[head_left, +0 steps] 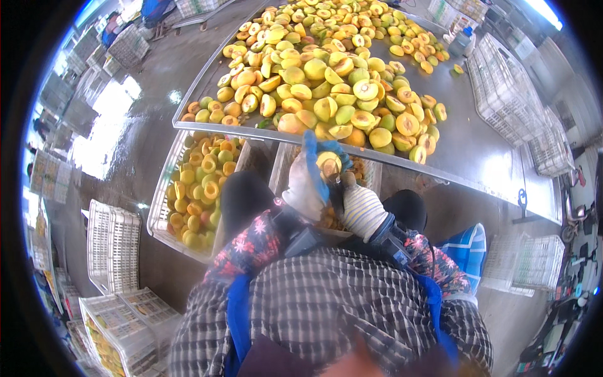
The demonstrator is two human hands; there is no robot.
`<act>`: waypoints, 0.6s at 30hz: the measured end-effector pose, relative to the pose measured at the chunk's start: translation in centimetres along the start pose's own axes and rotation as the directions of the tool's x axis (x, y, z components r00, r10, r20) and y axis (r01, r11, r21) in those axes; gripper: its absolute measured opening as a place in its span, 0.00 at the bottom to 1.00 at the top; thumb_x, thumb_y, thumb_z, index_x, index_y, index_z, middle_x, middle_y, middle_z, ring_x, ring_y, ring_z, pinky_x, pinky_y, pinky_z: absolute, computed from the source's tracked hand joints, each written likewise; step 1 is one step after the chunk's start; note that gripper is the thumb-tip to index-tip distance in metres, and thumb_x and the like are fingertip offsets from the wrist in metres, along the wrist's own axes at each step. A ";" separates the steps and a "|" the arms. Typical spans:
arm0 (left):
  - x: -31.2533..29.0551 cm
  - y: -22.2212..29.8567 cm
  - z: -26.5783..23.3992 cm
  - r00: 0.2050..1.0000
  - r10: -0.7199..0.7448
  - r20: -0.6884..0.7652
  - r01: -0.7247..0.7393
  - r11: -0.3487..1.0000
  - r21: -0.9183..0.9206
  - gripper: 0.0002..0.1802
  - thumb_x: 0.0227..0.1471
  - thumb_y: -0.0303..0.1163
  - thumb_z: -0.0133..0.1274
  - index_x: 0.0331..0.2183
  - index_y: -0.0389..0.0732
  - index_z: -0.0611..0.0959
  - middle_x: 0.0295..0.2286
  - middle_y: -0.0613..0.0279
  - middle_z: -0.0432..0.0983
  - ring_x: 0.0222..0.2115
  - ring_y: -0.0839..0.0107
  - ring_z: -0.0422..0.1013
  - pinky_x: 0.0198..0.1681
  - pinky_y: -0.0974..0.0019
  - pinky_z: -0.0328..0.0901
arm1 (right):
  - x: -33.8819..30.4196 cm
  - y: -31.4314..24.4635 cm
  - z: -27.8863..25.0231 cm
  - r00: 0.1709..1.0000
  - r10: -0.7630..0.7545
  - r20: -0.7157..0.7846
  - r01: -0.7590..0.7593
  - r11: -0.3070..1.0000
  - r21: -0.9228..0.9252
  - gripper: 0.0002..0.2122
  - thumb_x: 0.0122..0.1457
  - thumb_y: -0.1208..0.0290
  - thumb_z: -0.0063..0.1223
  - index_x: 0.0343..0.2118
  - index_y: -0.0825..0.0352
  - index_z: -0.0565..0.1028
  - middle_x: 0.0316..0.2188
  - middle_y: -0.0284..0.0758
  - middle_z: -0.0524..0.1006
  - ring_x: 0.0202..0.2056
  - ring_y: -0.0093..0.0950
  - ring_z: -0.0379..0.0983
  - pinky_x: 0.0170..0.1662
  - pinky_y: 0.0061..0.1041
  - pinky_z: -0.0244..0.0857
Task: The person is pitting and slicing peaches using a handheld pitting tool at a large processing table.
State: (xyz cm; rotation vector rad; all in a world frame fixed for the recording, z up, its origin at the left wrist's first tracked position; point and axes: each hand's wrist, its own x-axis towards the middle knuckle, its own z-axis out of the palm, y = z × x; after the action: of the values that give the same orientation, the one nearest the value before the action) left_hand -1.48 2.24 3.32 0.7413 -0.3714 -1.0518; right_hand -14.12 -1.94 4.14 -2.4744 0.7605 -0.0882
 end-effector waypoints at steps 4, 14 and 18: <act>0.6 -0.9 0.2 0.990 0.064 -0.122 -0.065 0.998 -0.006 0.26 0.60 0.50 0.35 0.35 0.35 0.74 0.29 0.56 0.75 0.30 0.67 0.72 0.37 0.67 0.68 | 1.0 2.7 2.2 0.863 -0.462 -0.204 0.425 0.882 -0.202 0.14 0.56 0.74 0.42 0.44 0.72 0.60 0.31 0.50 0.73 0.33 0.45 0.71 0.34 0.37 0.64; 0.8 -1.7 -0.3 0.975 0.222 0.007 -0.207 0.898 0.388 0.34 0.60 0.54 0.27 0.34 0.32 0.76 0.30 0.54 0.75 0.34 0.67 0.71 0.44 0.66 0.63 | 0.1 1.2 1.5 0.996 -0.082 -0.027 0.066 0.527 0.847 0.12 0.61 0.72 0.42 0.45 0.70 0.67 0.40 0.36 0.72 0.41 0.26 0.66 0.47 0.25 0.59; 0.3 -0.7 0.2 0.932 0.359 0.049 -0.327 0.774 0.542 0.34 0.60 0.54 0.29 0.35 0.31 0.75 0.29 0.52 0.75 0.33 0.65 0.72 0.44 0.66 0.63 | 1.0 2.1 0.8 0.990 -0.108 0.086 -0.003 0.603 0.798 0.12 0.61 0.71 0.41 0.46 0.70 0.68 0.43 0.39 0.72 0.44 0.27 0.66 0.50 0.27 0.57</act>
State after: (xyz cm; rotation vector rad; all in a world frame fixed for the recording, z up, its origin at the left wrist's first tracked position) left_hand -1.91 1.73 2.96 1.1588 -0.7469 -0.5665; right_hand -14.19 -3.50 2.27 -1.6014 0.4369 -0.2376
